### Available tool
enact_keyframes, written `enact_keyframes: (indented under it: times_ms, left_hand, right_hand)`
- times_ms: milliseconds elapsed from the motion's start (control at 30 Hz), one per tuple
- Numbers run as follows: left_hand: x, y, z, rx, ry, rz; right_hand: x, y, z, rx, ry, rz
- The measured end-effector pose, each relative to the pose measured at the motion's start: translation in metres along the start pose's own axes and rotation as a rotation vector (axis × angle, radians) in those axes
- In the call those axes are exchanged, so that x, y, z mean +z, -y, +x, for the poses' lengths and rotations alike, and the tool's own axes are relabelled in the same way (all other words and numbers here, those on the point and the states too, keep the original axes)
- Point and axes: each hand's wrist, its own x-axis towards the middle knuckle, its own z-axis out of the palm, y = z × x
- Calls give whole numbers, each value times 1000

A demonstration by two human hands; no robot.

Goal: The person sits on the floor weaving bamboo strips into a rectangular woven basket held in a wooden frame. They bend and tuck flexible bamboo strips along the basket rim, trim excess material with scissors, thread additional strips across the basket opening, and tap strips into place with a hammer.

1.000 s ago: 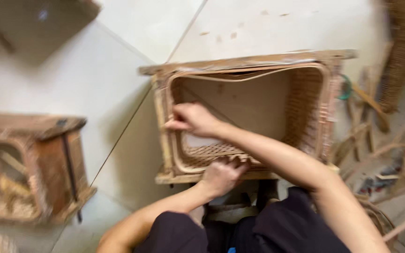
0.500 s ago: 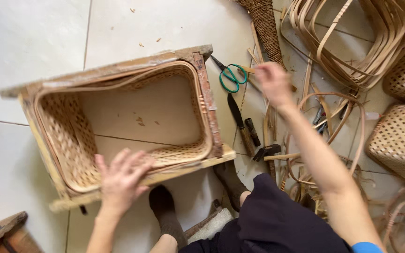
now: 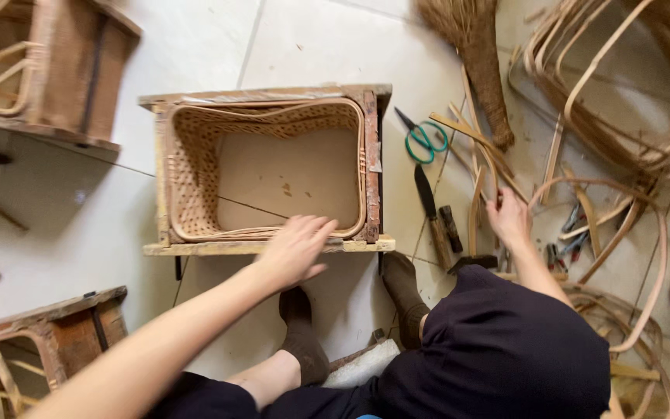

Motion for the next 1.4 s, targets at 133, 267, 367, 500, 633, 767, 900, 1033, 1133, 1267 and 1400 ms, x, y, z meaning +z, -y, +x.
enact_keyframes:
  times_ms: [133,267,367,500,633,767,900,1033,1133,1267,1400]
  left_hand:
    - [59,-34,56,-304,-128,-279]
    - [99,-60,45,-402,-337,-146]
    - [115,-80,22,-417,-255,-113]
    - [131,-131,-13,-366,-230,-40]
    - [124,-158,-29,-284,-212,-90]
    - [102,-136,-10,-396,69,-240]
    - [90,-90,16,-646,-222,-785]
    - [89,-27,26,-840,-938,-1465]
    - [93,42,8,-1044,-1448,-1925]
    - [106,105,-24,-1521,-1531,-1977]
    - [116,119,-34,-1487,-1521,-2009]
  right_hand:
    - [-8,-9,-20,314,172,268]
    - [-37,-33,-51,234,310,458]
    - [-78,-42,-76,123,367,603]
    - [-138,-50,-113,-304,-51,-35]
    - [-191,-50,-57,-37,-155,427]
    - [-241,-16,11,-321,-275,595]
    - [-287,97,46,-659,-323,245]
    - [-272,254,33,-877,-228,76]
    - [-156,375,14,-866,92,-82]
    - [2,468,-2,-559,694,33]
    - [104,501,-19,-234,716,629]
